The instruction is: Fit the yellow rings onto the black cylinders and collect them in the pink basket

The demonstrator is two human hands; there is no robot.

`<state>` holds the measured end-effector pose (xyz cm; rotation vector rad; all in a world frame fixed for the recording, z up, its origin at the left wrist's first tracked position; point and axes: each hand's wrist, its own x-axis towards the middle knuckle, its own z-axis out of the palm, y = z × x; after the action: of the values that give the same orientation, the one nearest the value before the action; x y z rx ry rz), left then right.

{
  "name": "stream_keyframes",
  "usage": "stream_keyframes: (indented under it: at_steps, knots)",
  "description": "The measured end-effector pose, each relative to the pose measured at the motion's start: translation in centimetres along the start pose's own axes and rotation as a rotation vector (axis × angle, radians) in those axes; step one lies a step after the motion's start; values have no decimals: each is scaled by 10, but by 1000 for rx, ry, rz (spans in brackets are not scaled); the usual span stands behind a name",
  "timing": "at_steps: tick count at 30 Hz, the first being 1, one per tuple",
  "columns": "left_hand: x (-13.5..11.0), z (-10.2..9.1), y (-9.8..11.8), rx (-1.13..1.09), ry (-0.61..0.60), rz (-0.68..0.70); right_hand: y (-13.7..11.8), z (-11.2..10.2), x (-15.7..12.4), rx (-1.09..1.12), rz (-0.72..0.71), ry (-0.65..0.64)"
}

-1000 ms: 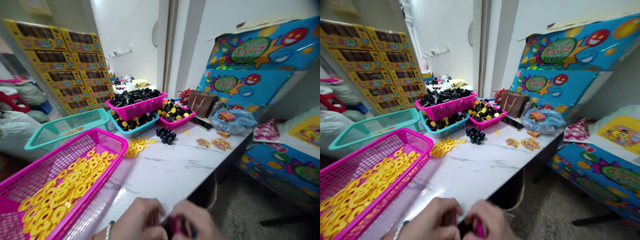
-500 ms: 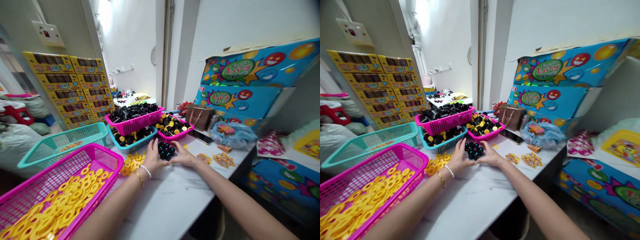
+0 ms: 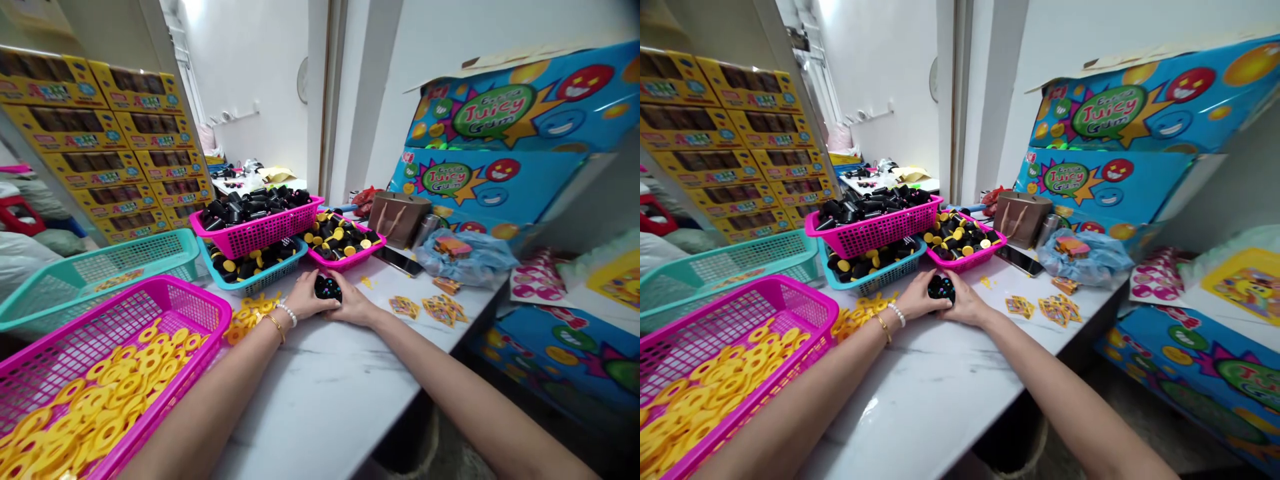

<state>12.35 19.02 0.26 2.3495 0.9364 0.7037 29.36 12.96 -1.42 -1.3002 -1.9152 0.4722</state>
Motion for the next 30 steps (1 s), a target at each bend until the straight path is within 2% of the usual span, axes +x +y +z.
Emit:
stream_keyframes:
  at_steps: [5,11,15,18,21,24,26,28,30]
  knots:
    - [-28,3,18,-6,-6,2,-16,4,-18,-61,49,-22]
    - [-81,9,39,-54,45,-52,-48,21,-61,-103,28,-19]
    - [-115,4,49,-112,11,-50,-68,36,-86,-90,-35,-28]
    - [-131,-2,50,-205,12,-49,-80,39,-94,-63,-47,-31]
    - [-138,-7,45,-331,56,-101,-85,32,-96,-5,13,-59]
    - [-138,-11,38,-575,92,-198,-82,17,-93,185,100,-131]
    - [-136,-12,33,-697,123,-282,-77,4,-83,305,151,-127]
    - [-133,-14,31,-729,172,-340,-76,-7,-67,296,182,-106]
    - [-132,-16,31,-704,217,-360,-79,-15,-46,170,192,-145]
